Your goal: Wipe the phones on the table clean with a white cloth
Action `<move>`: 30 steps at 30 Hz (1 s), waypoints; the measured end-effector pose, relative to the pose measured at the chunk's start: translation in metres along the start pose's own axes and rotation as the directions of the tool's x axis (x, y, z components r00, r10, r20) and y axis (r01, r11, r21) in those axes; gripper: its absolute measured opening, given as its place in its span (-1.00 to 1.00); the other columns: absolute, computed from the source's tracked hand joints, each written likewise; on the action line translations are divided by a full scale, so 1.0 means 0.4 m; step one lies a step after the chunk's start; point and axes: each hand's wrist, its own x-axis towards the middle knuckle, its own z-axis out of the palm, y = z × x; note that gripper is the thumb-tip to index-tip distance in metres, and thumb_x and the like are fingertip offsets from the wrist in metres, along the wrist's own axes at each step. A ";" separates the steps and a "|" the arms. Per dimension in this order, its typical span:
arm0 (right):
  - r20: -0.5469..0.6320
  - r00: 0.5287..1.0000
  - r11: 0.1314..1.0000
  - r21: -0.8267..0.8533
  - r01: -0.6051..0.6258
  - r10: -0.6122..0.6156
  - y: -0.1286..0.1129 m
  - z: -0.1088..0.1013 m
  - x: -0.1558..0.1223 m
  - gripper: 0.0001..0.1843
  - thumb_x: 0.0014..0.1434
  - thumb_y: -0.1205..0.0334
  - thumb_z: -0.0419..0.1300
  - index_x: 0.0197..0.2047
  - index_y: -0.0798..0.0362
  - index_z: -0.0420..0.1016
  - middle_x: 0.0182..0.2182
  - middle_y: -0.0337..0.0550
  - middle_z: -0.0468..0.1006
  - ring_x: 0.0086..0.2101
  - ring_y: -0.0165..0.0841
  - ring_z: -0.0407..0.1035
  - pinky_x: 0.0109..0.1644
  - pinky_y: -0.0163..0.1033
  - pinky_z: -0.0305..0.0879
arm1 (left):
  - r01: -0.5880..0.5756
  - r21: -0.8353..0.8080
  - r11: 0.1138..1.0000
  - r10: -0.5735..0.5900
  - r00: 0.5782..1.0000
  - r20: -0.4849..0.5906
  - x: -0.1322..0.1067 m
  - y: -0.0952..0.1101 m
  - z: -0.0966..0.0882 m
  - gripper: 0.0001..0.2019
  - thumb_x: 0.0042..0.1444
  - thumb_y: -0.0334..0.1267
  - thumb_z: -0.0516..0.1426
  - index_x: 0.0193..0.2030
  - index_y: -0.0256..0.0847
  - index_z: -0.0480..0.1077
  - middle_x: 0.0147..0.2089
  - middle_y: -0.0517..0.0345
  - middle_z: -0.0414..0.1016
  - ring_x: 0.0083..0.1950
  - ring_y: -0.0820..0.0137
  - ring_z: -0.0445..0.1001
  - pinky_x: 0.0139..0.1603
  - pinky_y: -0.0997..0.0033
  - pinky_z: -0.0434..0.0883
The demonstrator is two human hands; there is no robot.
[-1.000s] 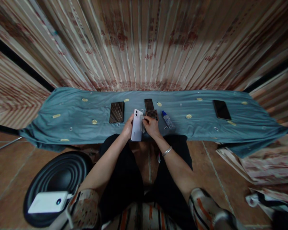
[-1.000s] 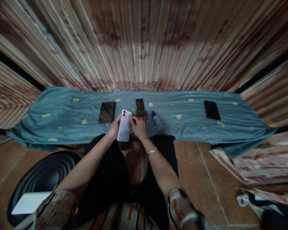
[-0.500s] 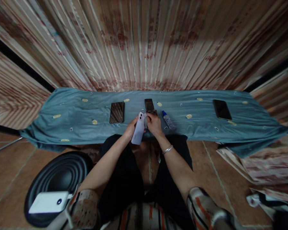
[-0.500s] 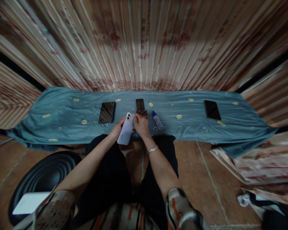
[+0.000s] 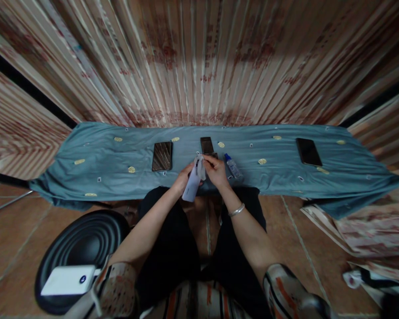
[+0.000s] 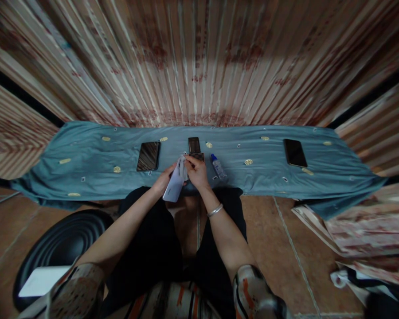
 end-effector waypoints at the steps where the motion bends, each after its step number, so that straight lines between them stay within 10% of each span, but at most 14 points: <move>1: -0.001 1.000 0.998 0.052 -0.025 0.025 0.006 0.002 -0.002 -0.71 0.22 0.28 0.14 -0.10 0.04 0.68 -0.18 -0.16 0.73 -0.13 -0.25 0.59 0.09 -0.14 0.48 | -0.014 -0.011 1.000 0.014 1.000 0.001 0.004 -0.002 -0.001 -0.71 0.33 -0.19 0.05 0.00 -0.30 0.51 -0.54 0.15 0.52 -0.62 0.39 0.43 -0.47 0.38 0.49; 12: 0.079 0.992 0.971 0.210 -0.112 0.098 0.016 0.050 -0.078 -0.68 0.12 0.03 0.34 -0.08 -0.03 0.67 -0.13 -0.19 0.72 -0.10 -0.22 0.60 0.08 -0.12 0.48 | -0.170 -0.211 0.962 0.173 0.985 -0.006 0.038 -0.005 -0.010 -0.81 0.09 -0.18 0.28 -0.27 -0.30 0.54 -0.41 0.15 0.60 -0.28 0.36 0.59 -0.13 0.44 0.46; 30: 0.080 0.993 0.987 -0.143 -0.072 0.084 -0.027 0.008 -0.079 -0.82 0.13 0.10 0.26 -0.29 -0.04 0.67 -0.52 -0.31 0.60 -0.45 -0.32 0.44 -0.23 -0.25 0.36 | -0.226 -0.132 0.965 0.209 0.969 -0.135 0.024 0.008 -0.015 -0.77 0.11 -0.12 0.28 -0.34 -0.19 0.37 -0.40 0.26 0.50 -0.48 0.51 0.41 -0.51 0.53 0.24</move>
